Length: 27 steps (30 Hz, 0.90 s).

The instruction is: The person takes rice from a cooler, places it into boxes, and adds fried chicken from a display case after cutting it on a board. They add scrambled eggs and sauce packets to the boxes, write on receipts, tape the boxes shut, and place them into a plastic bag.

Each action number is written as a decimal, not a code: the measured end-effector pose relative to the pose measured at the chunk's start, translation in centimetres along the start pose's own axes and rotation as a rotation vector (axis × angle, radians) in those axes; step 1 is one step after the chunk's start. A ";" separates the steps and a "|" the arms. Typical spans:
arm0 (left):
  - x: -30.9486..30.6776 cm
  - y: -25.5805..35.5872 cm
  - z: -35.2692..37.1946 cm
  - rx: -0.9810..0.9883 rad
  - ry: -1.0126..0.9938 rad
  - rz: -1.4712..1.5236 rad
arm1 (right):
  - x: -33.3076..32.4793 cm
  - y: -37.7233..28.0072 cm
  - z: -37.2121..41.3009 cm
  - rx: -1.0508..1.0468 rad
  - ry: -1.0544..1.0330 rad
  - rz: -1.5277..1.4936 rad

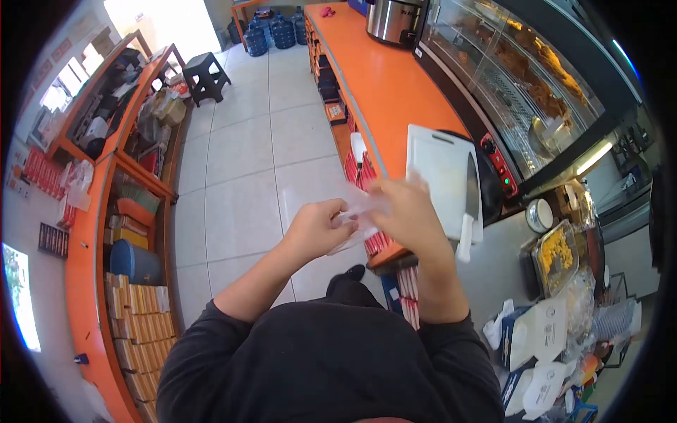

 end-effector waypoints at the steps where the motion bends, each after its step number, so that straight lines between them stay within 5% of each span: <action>1: -0.5 -0.2 -2.0 0.019 0.027 -0.013 | 0.8 2.8 -2.1 0.141 -0.207 -0.133; 4: -1.4 -2.2 -7.3 0.054 0.086 0.066 | -0.5 7.9 -5.0 0.216 0.113 -0.570; 12: -0.7 -7.5 -19.6 -0.051 0.116 0.445 | -5.7 15.8 -10.5 0.296 0.594 -0.879; 16: -0.7 -6.4 -23.2 -0.004 0.106 0.360 | -7.6 15.0 -10.9 0.257 0.839 -0.191; 20: -1.0 -3.7 -26.9 0.166 -0.082 -0.054 | -8.5 9.0 -10.2 -0.070 0.856 0.073; 22: -0.7 -2.3 -28.6 0.344 -0.189 -0.059 | -7.3 6.6 -11.6 -0.025 0.679 0.183; 27: -0.9 -0.9 -30.6 0.733 -0.290 0.273 | -3.2 7.3 -14.1 0.290 0.670 0.243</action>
Point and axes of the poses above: each hand's wrist, its own z-axis away from the middle knuckle, its own x-axis out of the palm, y = z × x, the point moved 3 cm from there along -z, towards the middle knuckle, and after that the axes turned 12 degrees about x, right-handed, at the moved point
